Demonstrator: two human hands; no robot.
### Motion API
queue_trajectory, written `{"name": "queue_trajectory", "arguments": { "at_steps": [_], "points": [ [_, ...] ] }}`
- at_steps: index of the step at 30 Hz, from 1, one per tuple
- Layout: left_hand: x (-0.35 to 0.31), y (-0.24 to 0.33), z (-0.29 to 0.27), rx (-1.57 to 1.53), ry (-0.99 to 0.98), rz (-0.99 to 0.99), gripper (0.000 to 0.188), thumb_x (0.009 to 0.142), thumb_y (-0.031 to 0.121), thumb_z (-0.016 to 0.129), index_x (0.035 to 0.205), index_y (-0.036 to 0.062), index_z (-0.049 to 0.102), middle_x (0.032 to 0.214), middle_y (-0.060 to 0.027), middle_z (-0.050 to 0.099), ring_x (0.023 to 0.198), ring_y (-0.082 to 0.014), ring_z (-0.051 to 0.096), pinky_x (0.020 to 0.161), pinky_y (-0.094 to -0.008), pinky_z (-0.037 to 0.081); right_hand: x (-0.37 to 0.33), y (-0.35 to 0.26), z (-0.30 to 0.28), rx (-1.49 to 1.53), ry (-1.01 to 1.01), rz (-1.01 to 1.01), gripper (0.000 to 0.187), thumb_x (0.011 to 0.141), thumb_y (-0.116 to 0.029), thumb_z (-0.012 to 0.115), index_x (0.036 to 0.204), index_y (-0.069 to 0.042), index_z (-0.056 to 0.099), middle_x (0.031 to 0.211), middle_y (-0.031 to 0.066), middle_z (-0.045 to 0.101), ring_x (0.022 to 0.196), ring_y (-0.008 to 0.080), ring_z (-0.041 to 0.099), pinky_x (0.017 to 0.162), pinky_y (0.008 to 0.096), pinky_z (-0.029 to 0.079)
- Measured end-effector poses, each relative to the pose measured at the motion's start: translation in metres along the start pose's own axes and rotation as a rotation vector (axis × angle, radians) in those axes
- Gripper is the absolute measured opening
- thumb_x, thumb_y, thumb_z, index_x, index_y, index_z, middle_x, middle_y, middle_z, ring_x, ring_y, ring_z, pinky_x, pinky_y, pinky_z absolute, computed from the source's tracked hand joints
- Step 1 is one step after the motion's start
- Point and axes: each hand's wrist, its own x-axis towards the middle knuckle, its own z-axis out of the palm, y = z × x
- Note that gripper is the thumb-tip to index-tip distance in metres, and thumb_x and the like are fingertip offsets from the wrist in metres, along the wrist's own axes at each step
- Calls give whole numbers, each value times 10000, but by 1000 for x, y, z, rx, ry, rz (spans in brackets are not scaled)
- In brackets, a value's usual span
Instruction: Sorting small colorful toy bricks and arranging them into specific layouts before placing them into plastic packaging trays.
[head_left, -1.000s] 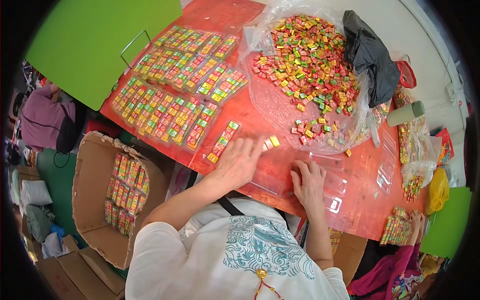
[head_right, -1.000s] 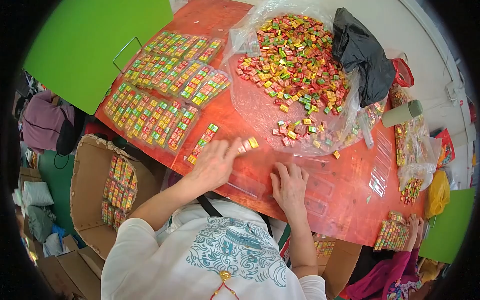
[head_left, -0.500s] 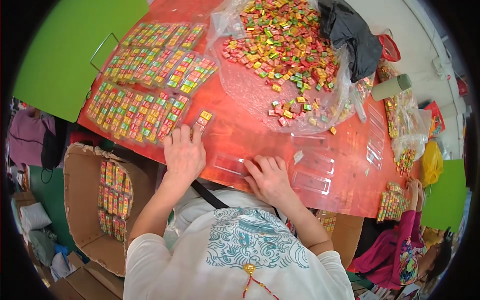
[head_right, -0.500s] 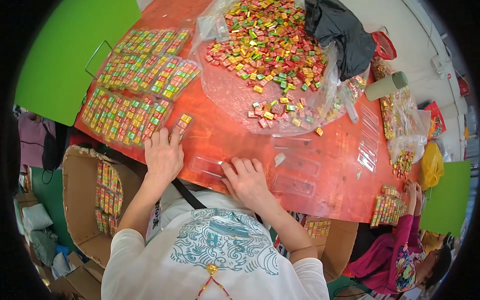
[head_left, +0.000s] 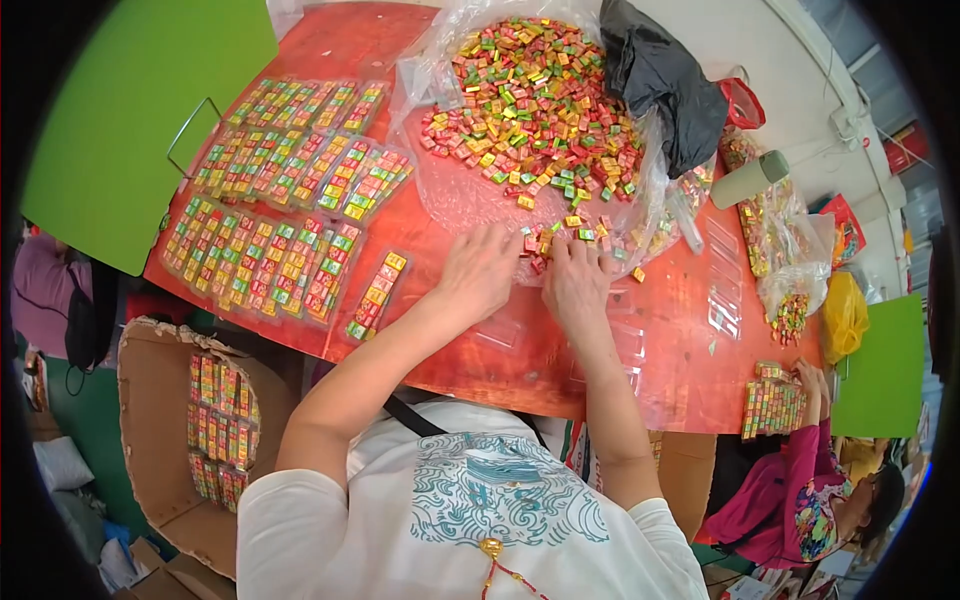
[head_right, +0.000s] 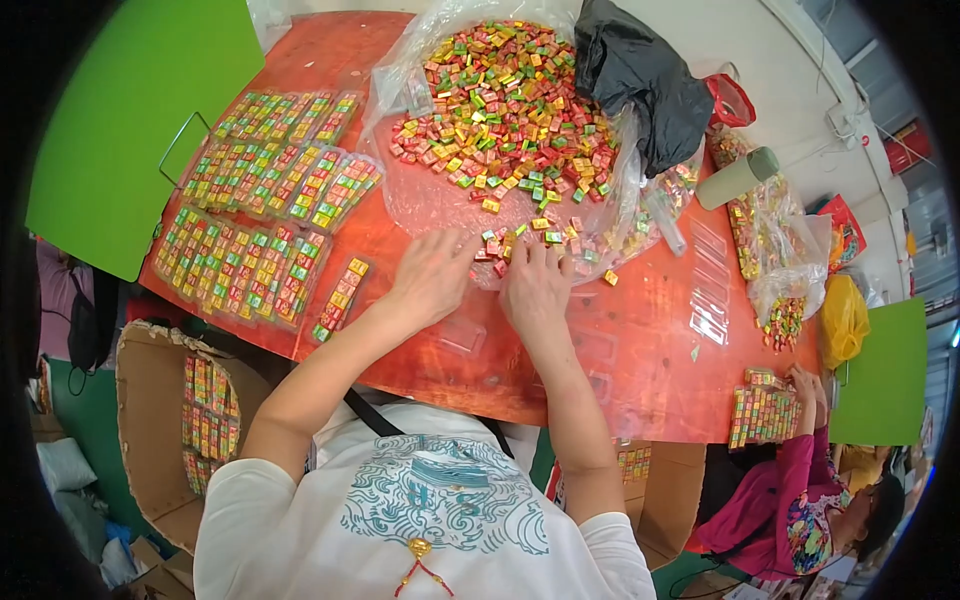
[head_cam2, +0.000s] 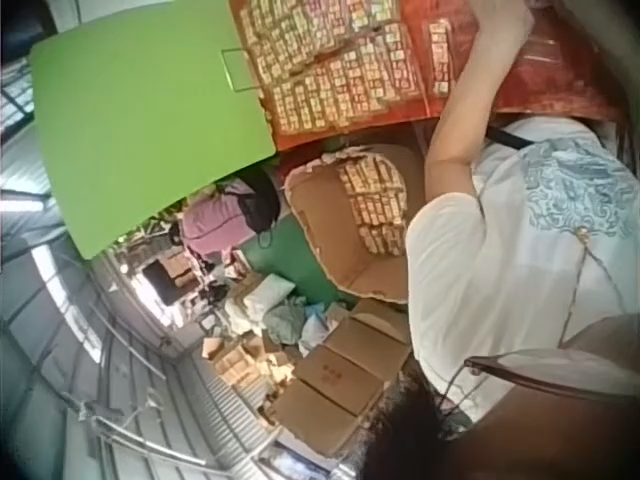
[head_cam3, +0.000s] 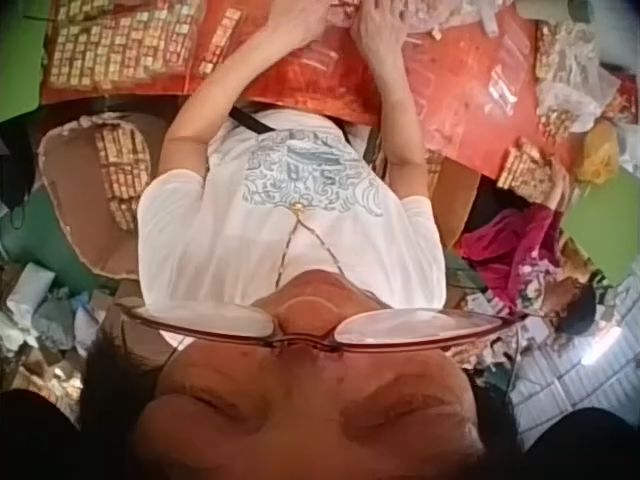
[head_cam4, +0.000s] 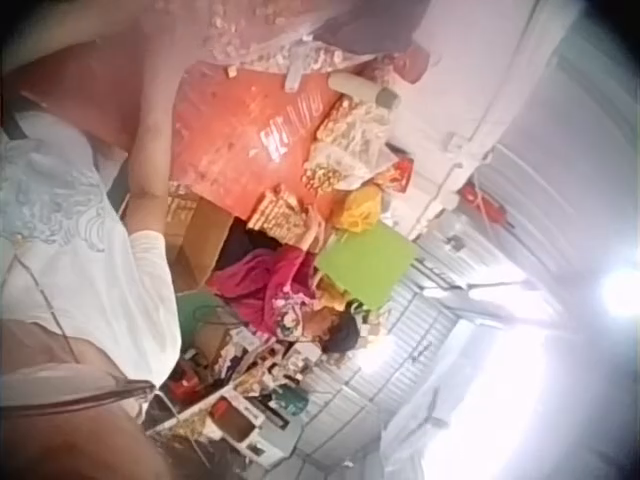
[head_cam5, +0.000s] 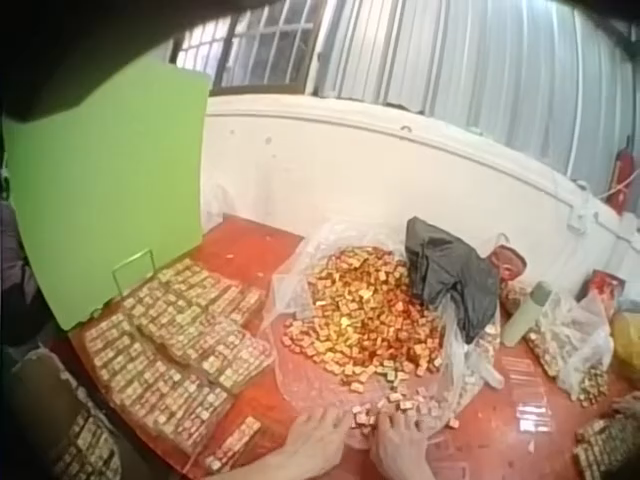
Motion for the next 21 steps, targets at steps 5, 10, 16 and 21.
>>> {"name": "queue_trajectory", "arguments": {
  "at_steps": [5, 10, 16, 21],
  "points": [
    [26, -17, 31, 1, -118, -102, 385, 826, 117, 640, 1202, 48, 596, 1119, -162, 585, 1080, -353, 578, 848, -473, 485, 22, -11, 23, 62, -149, -13, 241, 887, -146, 597, 1100, -53, 663, 1000, 152, 657, 934, 316, 647, 841, 459, 447],
    [23, -35, 17, 2, -108, -175, 394, 837, 129, 638, 1218, 50, 576, 1109, -171, 596, 1080, -371, 589, 869, -496, 503, 31, 3, 32, 805, -275, 228, 182, 914, -161, 627, 1071, -89, 685, 969, 130, 658, 942, 327, 644, 814, 480, 464],
    [24, -45, 9, -29, -162, -243, 374, 870, 140, 632, 1229, 55, 567, 1110, -178, 599, 1062, -392, 621, 856, -509, 541, 30, -4, 29, 393, -126, 68, 155, 905, -187, 658, 1031, -105, 692, 949, 86, 651, 944, 289, 643, 841, 443, 454],
    [28, -39, 10, -61, -136, -194, 376, 846, 149, 668, 1211, 106, 589, 1095, -192, 602, 1020, -399, 650, 795, -516, 559, 26, -15, 36, 177, -61, 3, 187, 881, -262, 678, 992, -111, 686, 935, 75, 637, 941, 267, 641, 838, 442, 437]
  ]
}}
